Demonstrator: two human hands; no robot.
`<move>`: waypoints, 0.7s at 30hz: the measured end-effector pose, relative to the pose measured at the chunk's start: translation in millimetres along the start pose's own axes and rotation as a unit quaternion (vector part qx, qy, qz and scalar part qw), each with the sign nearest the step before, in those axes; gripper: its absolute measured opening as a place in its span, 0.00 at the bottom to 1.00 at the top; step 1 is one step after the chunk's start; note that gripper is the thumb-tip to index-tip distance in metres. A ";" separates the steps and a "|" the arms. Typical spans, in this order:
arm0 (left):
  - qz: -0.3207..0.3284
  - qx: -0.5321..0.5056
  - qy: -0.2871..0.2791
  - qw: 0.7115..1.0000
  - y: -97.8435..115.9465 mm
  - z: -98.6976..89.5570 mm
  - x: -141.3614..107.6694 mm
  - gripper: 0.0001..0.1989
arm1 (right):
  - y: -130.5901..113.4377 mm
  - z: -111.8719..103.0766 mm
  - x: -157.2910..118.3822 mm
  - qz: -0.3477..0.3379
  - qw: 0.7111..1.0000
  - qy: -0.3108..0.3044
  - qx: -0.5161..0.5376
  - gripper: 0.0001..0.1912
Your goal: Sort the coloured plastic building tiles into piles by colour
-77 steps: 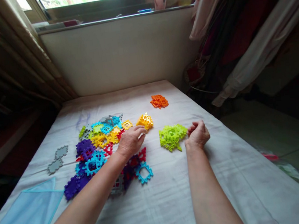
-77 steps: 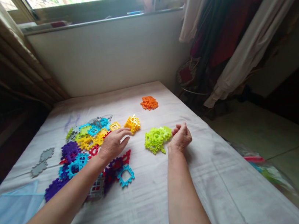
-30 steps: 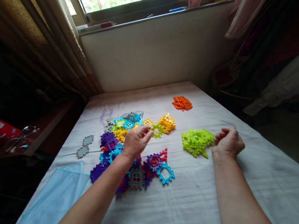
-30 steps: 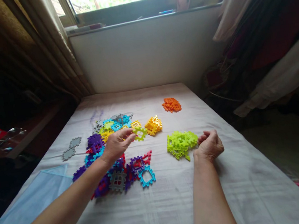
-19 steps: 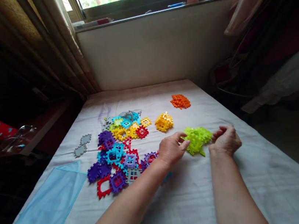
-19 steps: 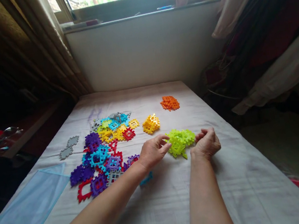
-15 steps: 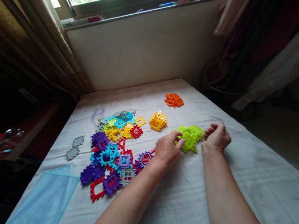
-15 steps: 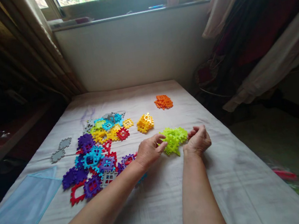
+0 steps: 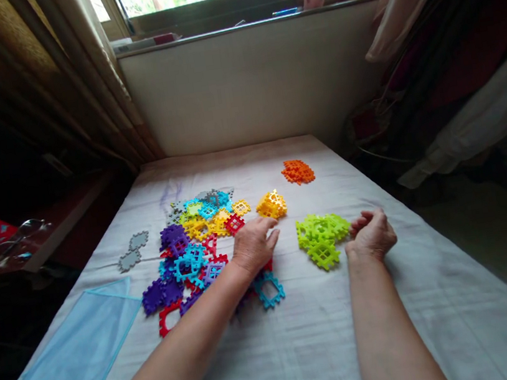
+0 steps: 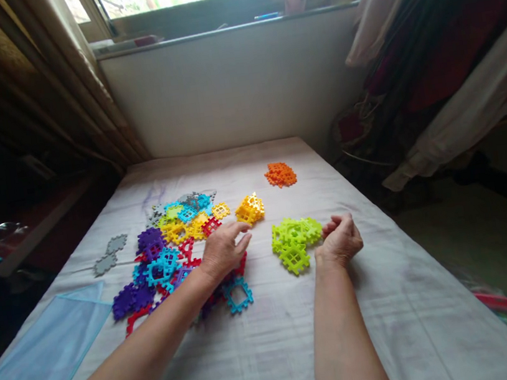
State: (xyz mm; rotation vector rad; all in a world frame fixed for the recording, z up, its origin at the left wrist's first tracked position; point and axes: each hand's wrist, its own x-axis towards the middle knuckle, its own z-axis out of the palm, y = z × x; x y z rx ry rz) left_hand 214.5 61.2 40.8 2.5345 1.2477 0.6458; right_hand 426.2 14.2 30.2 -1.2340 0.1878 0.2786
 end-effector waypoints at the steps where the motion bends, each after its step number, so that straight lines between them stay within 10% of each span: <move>1: 0.001 0.022 0.014 1.000 -14.6 -8.9 1.6 0.10 | 0.1 0.0 -0.2 -0.001 1.000 -0.001 0.000 0.08; 9: -0.201 0.247 -0.086 0.944 -117.2 -67.0 -16.1 0.31 | 5.2 -1.3 2.9 -0.029 0.999 -0.013 -0.017 0.08; 21: -0.275 0.244 -0.103 0.924 -144.1 -116.6 -39.3 0.22 | 8.2 -0.2 2.4 -0.040 0.999 -0.019 -0.020 0.07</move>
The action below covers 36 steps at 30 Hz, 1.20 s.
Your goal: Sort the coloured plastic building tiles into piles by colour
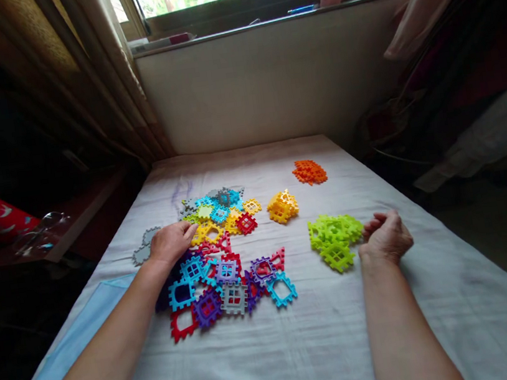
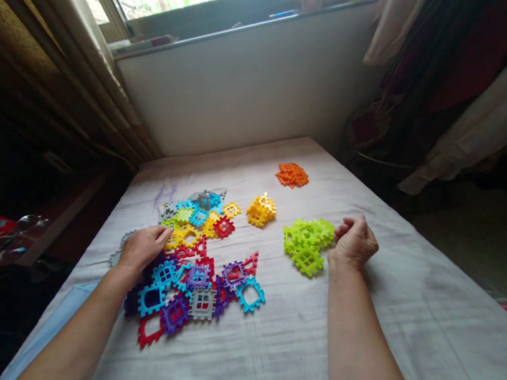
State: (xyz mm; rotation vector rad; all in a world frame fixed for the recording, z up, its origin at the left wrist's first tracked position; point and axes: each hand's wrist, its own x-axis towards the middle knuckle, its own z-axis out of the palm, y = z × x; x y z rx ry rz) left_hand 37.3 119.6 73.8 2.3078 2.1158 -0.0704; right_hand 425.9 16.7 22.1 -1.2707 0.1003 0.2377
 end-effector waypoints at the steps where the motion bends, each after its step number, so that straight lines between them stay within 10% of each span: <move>1: -0.012 0.005 0.008 1.000 -2.6 -1.2 5.4 0.21 | -0.1 0.1 -0.3 -0.001 1.000 -0.002 0.001 0.07; 10: -0.076 -0.044 -0.016 0.996 -22.8 11.1 48.8 0.26 | 0.3 -0.2 -0.2 -0.008 1.000 -0.010 -0.005 0.08; 24: -0.086 -0.194 0.051 0.976 -35.7 2.4 50.7 0.14 | -0.8 0.0 -0.3 0.011 1.000 -0.006 0.001 0.09; 28: -0.026 -0.446 0.106 0.888 5.2 0.4 30.2 0.20 | -1.6 0.6 -1.2 0.016 1.000 -0.007 -0.006 0.10; 31: 0.080 -0.547 0.005 0.833 65.0 7.2 3.7 0.21 | 0.3 0.7 0.5 0.009 1.000 -0.012 -0.012 0.12; 36: 0.219 -0.435 0.065 0.871 155.0 24.5 -35.9 0.08 | 3.2 0.6 4.0 0.002 1.000 -0.020 -0.004 0.14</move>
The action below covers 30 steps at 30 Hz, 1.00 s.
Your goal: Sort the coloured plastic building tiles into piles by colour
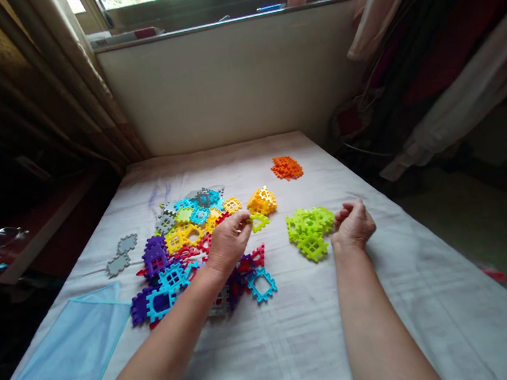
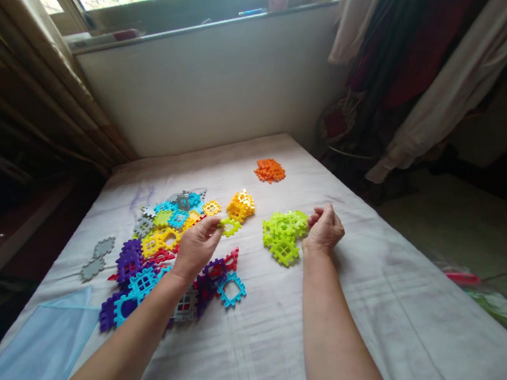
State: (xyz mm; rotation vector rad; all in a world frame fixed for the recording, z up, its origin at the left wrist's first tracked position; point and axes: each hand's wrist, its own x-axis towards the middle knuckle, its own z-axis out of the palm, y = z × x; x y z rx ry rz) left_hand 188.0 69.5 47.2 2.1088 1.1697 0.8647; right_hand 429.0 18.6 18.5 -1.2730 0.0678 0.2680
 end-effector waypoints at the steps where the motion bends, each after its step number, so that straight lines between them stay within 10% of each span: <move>1: 0.033 0.040 0.002 0.999 6.9 11.3 -1.1 0.08 | 0.1 0.0 0.4 0.002 1.000 0.000 0.002 0.14; 7: 0.086 0.212 -0.061 0.971 32.7 54.8 -1.8 0.10 | 0.0 0.5 1.1 0.013 1.000 0.003 0.009 0.12; 15: 0.139 0.151 -0.127 0.970 42.8 65.6 -18.6 0.10 | -2.3 0.5 -1.1 0.016 1.000 0.007 0.012 0.12; 20: 0.120 0.160 -0.085 0.976 24.8 20.9 -9.5 0.11 | -6.2 0.9 -3.5 0.027 0.999 0.016 0.006 0.10; 25: 0.014 0.299 0.009 0.954 -40.8 -52.7 19.7 0.13 | -6.2 0.6 -4.9 0.019 1.000 0.017 0.007 0.09; 30: -0.054 0.422 -0.018 0.905 -94.9 -105.0 32.0 0.20 | -6.9 1.1 -6.6 0.020 1.000 0.015 0.007 0.10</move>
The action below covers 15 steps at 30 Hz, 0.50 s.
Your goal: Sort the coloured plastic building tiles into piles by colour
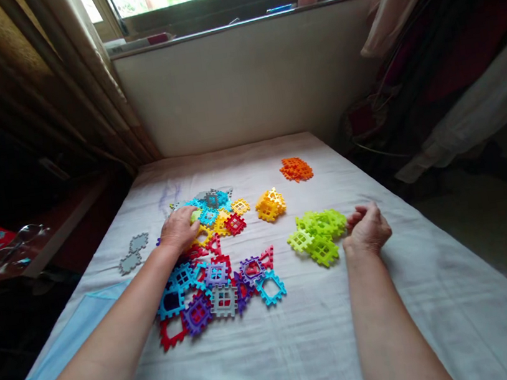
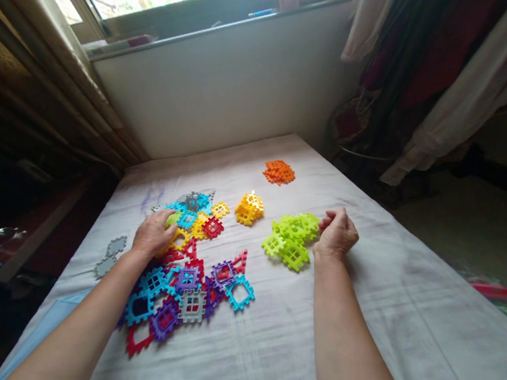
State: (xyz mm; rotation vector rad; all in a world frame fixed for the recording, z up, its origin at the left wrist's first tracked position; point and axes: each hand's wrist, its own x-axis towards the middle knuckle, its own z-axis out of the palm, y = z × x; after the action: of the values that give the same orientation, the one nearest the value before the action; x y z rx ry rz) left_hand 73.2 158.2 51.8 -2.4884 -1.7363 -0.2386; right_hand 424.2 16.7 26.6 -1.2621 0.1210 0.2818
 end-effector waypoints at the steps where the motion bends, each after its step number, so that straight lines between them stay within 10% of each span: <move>1: 0.001 0.005 -0.007 1.000 -7.1 1.1 1.3 0.21 | -0.2 0.2 -0.2 0.002 1.000 0.000 0.000 0.10; 15: 0.043 0.073 -0.059 0.995 -14.4 7.0 13.6 0.14 | 0.7 0.9 0.6 -0.006 1.000 0.004 0.006 0.10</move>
State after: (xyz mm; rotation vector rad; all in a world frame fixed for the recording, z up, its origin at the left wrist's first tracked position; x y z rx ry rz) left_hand 64.8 176.9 47.3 -2.5092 -1.6178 0.0414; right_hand 424.5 17.9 26.1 -1.2514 0.1219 0.2646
